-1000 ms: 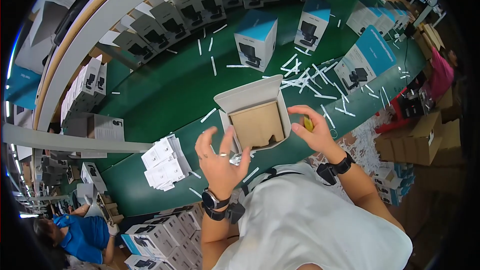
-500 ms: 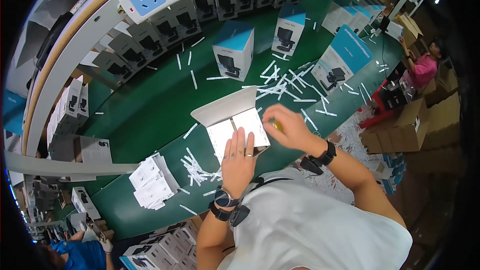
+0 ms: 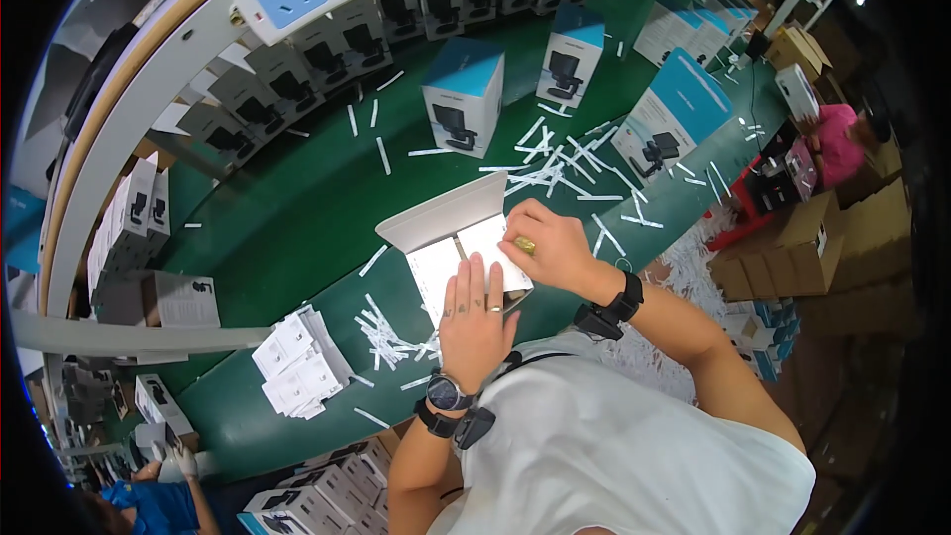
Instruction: The person packages electronics by placing a manual and a component into a white box, closing it, and applying a blue sleeve. They then place the finished box into a larger container on the floor and repeat the process.
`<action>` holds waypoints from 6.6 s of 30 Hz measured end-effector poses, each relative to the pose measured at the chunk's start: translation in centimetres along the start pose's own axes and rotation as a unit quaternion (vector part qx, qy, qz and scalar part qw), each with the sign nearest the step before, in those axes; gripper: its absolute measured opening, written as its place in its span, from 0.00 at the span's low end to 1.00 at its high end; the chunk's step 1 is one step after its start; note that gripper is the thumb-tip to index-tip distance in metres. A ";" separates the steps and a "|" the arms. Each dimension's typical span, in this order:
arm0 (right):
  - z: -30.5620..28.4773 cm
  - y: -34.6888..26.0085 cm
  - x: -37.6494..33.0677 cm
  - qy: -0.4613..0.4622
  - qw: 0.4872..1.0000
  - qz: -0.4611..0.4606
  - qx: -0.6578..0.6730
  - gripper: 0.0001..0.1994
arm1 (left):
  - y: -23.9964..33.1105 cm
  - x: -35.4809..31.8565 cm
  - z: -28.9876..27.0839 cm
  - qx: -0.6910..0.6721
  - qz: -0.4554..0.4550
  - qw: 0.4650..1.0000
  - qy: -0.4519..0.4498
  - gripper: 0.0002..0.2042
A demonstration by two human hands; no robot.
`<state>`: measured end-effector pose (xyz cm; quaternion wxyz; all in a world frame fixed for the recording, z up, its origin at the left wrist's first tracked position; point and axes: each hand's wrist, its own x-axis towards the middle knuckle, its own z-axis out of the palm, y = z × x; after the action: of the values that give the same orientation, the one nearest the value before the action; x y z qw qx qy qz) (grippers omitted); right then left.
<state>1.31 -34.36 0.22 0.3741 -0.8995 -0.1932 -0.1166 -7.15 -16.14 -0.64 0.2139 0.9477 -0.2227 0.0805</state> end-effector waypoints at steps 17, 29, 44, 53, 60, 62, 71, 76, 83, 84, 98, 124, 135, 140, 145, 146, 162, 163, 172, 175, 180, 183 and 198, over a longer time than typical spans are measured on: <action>5.9 -5.6 4.1 -0.156 0.981 -0.064 0.096 0.14 | -1.0 -0.9 2.2 0.006 0.026 0.998 0.055 0.17; -3.7 -0.4 11.4 -0.412 0.886 0.013 0.212 0.22 | -3.4 0.7 -2.6 -0.116 0.026 0.993 0.003 0.29; -0.8 -5.1 3.5 -0.212 0.928 -0.301 0.060 0.14 | -4.9 -3.0 1.8 -0.486 -0.130 0.857 0.112 0.16; -0.9 -5.4 3.7 -0.219 0.938 -0.261 0.069 0.08 | -5.1 -2.4 1.2 -0.415 -0.028 0.895 0.163 0.14; -0.4 -4.9 3.3 -0.260 0.908 -0.267 0.192 0.10 | -5.4 -2.1 1.4 -0.423 -0.051 0.894 0.143 0.14; -1.2 -4.2 3.1 -0.290 0.896 -0.236 0.239 0.10 | -5.3 -1.9 1.1 -0.349 -0.020 0.920 0.180 0.19; -11.0 8.4 -2.2 -0.100 0.964 0.088 -0.232 0.30 | -5.1 -1.9 1.4 -0.439 -0.052 0.845 0.302 0.37; -4.7 -0.2 -4.9 -0.068 0.995 -0.077 0.017 0.26 | -6.1 -2.4 1.8 -0.292 -0.036 0.926 0.237 0.27; 0.9 0.4 -6.7 0.041 0.992 -0.049 0.109 0.20 | -8.1 -3.1 0.5 -0.243 0.008 0.960 0.142 0.28; 1.0 0.6 -6.9 0.047 0.992 -0.045 0.112 0.21 | -8.1 -3.2 0.0 -0.241 0.006 0.960 0.139 0.28; 1.3 1.2 -7.8 0.018 0.993 -0.109 0.037 0.21 | -2.8 1.5 -3.4 0.070 0.048 0.994 -0.069 0.40; -0.9 6.3 -4.5 -0.031 0.979 0.018 0.201 0.28 | -9.1 7.1 -4.4 0.113 0.144 0.982 -0.038 0.44; -20.3 22.4 0.9 0.495 0.851 0.076 -0.160 0.19 | -26.2 21.6 3.2 0.287 -0.203 0.929 0.119 0.37; -21.5 22.7 0.8 0.235 0.926 0.072 -0.287 0.17 | -16.0 16.8 0.8 0.179 -0.037 0.960 0.212 0.29; -15.2 8.8 0.8 0.084 0.957 0.014 -0.276 0.08 | -4.9 5.6 8.7 -0.175 -0.073 0.980 0.065 0.33; -13.6 6.6 1.4 0.067 0.961 -0.006 -0.267 0.08 | -3.3 4.9 9.2 -0.274 -0.070 0.959 -0.001 0.40; -6.9 -2.9 2.2 0.135 0.989 0.027 0.054 0.15 | -12.2 -1.3 2.8 -0.722 -0.094 0.677 0.109 0.28; -6.4 0.0 1.7 0.136 0.989 0.029 0.053 0.15 | -13.2 -3.1 2.8 -0.526 -0.155 0.822 0.154 0.31; 0.3 3.2 -3.6 0.007 0.949 0.252 0.190 0.19 | -20.2 -22.6 2.9 0.249 -0.544 0.799 0.065 0.28; 3.3 2.9 -6.7 0.006 0.952 0.214 0.221 0.14 | -20.2 -22.1 1.0 0.150 -0.477 0.844 0.192 0.17; -0.1 -1.0 -5.8 -0.221 0.856 0.259 0.389 0.29 | -13.8 -17.9 -8.3 0.086 -0.476 0.791 0.375 0.15; -0.4 2.2 -7.3 -0.204 0.838 0.288 0.417 0.27 | -5.7 -12.1 -12.3 -0.032 -0.218 0.713 0.666 0.19; -0.2 3.6 -9.1 -0.152 0.911 0.261 0.282 0.17 | -1.3 -4.3 -8.4 0.036 -0.103 0.974 0.196 0.31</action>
<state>-5.28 -39.17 -5.11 0.5958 -0.7815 -0.0308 0.1825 -10.87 -9.72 5.28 0.2262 0.9383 -0.0744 0.2507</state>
